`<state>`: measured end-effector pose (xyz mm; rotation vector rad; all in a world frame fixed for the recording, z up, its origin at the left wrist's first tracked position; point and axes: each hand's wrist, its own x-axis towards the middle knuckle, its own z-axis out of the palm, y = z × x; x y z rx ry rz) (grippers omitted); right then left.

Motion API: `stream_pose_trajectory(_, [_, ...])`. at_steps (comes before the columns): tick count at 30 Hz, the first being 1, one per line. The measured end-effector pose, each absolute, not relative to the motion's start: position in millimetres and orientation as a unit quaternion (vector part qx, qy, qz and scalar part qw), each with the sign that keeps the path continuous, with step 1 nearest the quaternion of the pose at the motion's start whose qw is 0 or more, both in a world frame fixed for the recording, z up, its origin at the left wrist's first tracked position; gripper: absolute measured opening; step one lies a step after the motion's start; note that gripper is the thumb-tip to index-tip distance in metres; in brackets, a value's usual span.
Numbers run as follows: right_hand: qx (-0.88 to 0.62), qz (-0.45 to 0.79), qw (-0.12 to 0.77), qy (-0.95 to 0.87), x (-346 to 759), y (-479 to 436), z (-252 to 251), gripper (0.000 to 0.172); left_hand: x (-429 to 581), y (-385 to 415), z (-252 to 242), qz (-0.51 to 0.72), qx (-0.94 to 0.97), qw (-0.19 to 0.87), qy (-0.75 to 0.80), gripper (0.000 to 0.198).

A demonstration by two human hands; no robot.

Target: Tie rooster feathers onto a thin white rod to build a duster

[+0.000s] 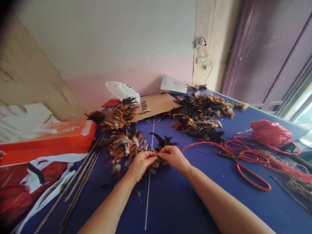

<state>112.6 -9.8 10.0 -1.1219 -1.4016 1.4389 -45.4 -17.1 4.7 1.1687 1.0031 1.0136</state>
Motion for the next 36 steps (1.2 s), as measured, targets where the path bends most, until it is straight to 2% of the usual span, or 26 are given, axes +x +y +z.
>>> stream_pose_trajectory(5, [-0.433,0.612,0.421,-0.511,112,-13,16,0.027,-42,-20,10,0.438,0.519,0.575,0.456,0.024])
stream_pose_trajectory(15, [-0.434,0.593,0.422,-0.531,103,-19,15,0.026,-42,-20,7,0.415,0.566,0.504,0.503,0.026])
stream_pose_trajectory(22, [-0.378,0.679,0.399,-0.487,120,-10,15,0.035,-45,-20,10,0.437,0.536,0.556,0.462,0.023])
stream_pose_trajectory(29, [-0.407,0.561,0.37,-0.618,117,-10,17,0.023,-47,-17,8,0.442,0.531,0.565,0.451,0.022])
stream_pose_trajectory(36, [-0.452,0.517,0.379,-0.621,112,-9,10,0.016,-49,-19,10,0.426,0.543,0.571,0.445,0.02])
